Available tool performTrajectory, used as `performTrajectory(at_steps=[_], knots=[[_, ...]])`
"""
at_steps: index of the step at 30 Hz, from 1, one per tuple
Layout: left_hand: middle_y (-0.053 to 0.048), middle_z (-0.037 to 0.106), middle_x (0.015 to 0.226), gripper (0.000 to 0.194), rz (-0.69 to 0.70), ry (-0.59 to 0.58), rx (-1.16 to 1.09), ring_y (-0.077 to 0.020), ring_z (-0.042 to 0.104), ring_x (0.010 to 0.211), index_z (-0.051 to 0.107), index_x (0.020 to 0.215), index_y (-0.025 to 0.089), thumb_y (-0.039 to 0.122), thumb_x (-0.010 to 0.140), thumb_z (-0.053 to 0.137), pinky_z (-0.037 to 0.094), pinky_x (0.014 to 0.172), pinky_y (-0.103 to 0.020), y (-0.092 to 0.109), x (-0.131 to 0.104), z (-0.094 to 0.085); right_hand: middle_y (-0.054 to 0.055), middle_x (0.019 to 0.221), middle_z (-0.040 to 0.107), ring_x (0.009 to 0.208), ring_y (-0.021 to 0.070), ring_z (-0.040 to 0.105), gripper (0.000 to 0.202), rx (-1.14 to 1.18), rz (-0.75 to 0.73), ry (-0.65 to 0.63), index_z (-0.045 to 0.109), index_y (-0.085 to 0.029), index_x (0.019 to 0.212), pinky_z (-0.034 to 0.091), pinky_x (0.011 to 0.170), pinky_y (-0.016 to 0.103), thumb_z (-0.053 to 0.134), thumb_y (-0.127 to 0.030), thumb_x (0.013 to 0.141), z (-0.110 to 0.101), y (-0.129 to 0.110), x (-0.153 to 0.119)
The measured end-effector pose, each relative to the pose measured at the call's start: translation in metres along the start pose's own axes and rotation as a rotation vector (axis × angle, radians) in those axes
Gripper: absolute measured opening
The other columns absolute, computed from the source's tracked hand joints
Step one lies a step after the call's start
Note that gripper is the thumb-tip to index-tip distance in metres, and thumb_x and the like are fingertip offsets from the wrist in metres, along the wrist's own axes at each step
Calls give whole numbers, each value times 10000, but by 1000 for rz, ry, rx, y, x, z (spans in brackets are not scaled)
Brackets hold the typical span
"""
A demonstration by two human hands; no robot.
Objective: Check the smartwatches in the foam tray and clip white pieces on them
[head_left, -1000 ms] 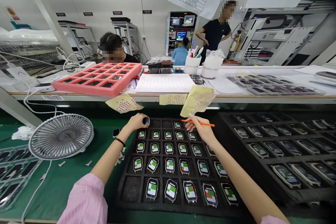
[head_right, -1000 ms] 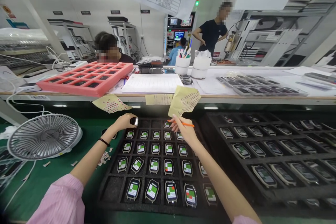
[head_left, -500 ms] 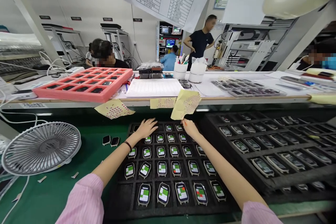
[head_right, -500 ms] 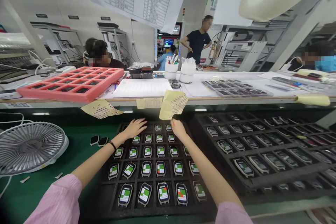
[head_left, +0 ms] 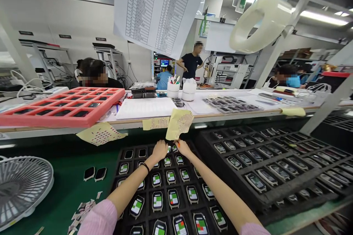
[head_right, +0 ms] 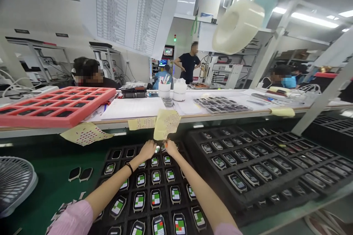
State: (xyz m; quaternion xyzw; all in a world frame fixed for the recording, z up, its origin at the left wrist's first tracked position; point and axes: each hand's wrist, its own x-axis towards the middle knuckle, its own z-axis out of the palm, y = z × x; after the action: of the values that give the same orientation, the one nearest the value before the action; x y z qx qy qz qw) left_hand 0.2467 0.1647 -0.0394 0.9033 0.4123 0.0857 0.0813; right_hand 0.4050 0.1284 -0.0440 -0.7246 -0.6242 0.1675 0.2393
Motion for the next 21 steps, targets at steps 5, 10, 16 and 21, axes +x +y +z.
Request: performTrajectory(at_steps=[5,10,16,21], knots=[[-97,581,1196,340,1,-53,-185,-223,605,1015,544,1205,154,321,910,568,530,845,-427,-1,4,2,89,1186,595,995,211,614,276,134,-66,-7,578,-168,1167,529,844,414,556,-308,931,3,1,-2],[-95,579,1208,316,33,-95,-420,-217,601,1020,556,1192,166,323,917,555,526,859,-423,-9,8,-5,88,1175,600,999,212,613,271,316,-55,86,583,-163,1157,526,849,418,558,-309,930,1,4,-9],[-93,583,1195,332,-55,-128,-688,-224,604,1016,553,1194,152,327,912,564,528,851,-428,-13,11,-8,70,927,658,686,161,662,332,606,26,168,589,-138,1078,519,573,276,431,-405,961,-2,13,-30],[-89,600,1152,333,-209,-167,-893,-205,621,957,551,1192,149,342,921,546,542,803,-397,-10,1,-21,48,725,638,522,185,673,434,862,43,68,590,-143,1038,354,364,207,448,-515,866,-13,8,-53]])
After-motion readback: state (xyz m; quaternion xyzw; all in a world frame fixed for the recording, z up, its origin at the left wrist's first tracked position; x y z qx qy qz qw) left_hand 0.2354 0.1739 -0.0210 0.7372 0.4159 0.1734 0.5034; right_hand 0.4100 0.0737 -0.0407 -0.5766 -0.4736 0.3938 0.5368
